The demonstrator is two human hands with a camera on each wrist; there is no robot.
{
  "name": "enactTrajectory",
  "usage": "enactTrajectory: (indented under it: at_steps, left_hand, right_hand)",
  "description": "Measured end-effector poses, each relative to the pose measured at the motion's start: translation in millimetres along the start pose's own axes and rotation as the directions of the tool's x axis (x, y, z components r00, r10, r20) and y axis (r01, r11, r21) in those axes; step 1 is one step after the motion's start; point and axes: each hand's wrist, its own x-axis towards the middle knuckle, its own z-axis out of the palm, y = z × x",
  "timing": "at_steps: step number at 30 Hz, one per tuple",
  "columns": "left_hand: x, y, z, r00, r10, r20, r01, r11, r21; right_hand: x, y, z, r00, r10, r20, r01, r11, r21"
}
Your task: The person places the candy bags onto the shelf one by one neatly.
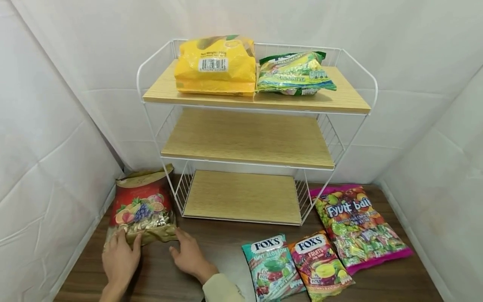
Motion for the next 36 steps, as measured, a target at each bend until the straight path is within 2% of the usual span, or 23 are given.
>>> enactTrajectory:
  at_steps: [2, 5, 8, 10, 15, 18, 21, 25, 28, 30, 33, 36]
  left_hand:
    - [-2.5, 1.6, -0.5, 1.000, 0.008, -0.004, -0.008, 1.000, 0.006]
    - [-4.8, 2.3, -1.9, 1.000, -0.009, -0.011, 0.009, 0.999, -0.032]
    - [-6.0, 0.5, -4.1, 0.998, -0.061, -0.005, 0.060, 0.994, -0.092]
    - [-6.5, -0.8, -5.1, 0.994, -0.108, 0.024, 0.110, 0.987, -0.119]
    - [-6.7, -1.5, -5.9, 0.978, -0.190, 0.089, 0.201, 0.971, -0.128]
    - [-7.5, -0.2, -5.2, 0.977, -0.190, 0.093, 0.200, 0.974, -0.109]
    - [-10.0, 0.5, -3.9, 0.981, -0.180, 0.070, 0.186, 0.979, -0.086]
    - [-13.8, 2.3, -3.3, 0.984, -0.170, 0.059, 0.172, 0.985, -0.027]
    - [-16.6, 4.2, -4.5, 0.985, -0.151, 0.077, 0.148, 0.988, 0.044]
    - [-19.1, 5.8, -5.6, 0.992, -0.108, 0.062, 0.103, 0.992, 0.078]
    - [-24.1, 8.0, -7.0, 1.000, 0.016, -0.010, -0.014, 0.991, 0.131]
    - [-29.4, 10.9, -8.2, 0.990, 0.128, -0.067, -0.113, 0.974, 0.194]
  right_hand:
    - [1, 2, -2, 1.000, -0.004, -0.013, 0.004, 1.000, -0.008]
    - [2, 4, -4, 0.999, -0.026, -0.025, 0.026, 1.000, -0.007]
    - [5, 5, -5, 0.999, -0.041, -0.026, 0.041, 0.999, 0.002]
    - [6, 4, -4, 0.999, -0.048, -0.025, 0.048, 0.999, 0.014]
    - [6, 4, -4, 1.000, -0.028, 0.009, 0.027, 0.998, 0.056]
    - [5, 4, -3, 1.000, -0.011, 0.027, 0.009, 0.998, 0.069]
    - [5, 5, -3, 0.999, 0.000, 0.039, -0.002, 0.998, 0.063]
    - [4, 4, -6, 0.998, 0.031, 0.050, -0.035, 0.997, 0.068]
    - [2, 4, -8, 0.997, 0.055, 0.053, -0.059, 0.996, 0.069]
    - [1, 4, -9, 0.997, 0.057, 0.046, -0.059, 0.997, 0.050]
    - [-1, 4, -12, 0.999, 0.033, 0.030, -0.033, 0.999, 0.003]
    - [-3, 4, -16, 1.000, 0.009, 0.012, -0.009, 0.999, -0.038]
